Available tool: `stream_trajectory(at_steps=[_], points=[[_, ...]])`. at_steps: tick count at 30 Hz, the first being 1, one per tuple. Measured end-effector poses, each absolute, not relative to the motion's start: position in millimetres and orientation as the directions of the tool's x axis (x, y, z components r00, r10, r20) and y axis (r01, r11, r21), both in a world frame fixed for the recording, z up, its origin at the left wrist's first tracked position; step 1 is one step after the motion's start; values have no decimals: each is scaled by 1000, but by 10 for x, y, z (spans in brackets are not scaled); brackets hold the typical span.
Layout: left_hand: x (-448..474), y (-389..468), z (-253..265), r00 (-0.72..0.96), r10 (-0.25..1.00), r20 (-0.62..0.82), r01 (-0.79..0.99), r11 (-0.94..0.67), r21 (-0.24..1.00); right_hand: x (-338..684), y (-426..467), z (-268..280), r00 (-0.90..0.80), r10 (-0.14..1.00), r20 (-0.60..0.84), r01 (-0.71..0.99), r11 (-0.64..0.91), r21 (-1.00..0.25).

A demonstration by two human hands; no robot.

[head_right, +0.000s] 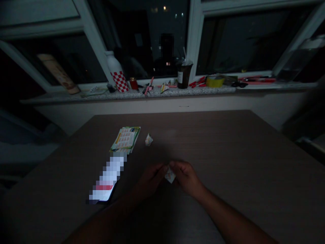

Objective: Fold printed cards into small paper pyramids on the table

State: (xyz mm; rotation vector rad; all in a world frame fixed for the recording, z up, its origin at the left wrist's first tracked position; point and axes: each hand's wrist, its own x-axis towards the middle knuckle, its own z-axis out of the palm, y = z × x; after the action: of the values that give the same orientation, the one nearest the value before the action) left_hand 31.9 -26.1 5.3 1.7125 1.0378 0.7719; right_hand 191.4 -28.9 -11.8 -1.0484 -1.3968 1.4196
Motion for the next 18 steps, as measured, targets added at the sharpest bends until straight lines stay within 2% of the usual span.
stream_trajectory(at_steps=[3,6,11,14,18], points=[[321,-266,51,326,944,45,318,-154,935,1938,-270,-114,-235,971,33,-58,20,-998],[304,-259,33,244,968,52,333,-134,933,1952,-254,-116,-174,981,82,-25,79,-997],[257,-255,48,285,950,130,392,-239,888,1982,-238,-111,-129,976,174,159,194,-968],[218,-241,70,284,932,225,445,-336,830,2025,-215,-67,-229,922,312,307,372,-876],[168,-186,74,393,860,326,447,-489,749,2066,-201,2,-347,842,412,345,523,-779]])
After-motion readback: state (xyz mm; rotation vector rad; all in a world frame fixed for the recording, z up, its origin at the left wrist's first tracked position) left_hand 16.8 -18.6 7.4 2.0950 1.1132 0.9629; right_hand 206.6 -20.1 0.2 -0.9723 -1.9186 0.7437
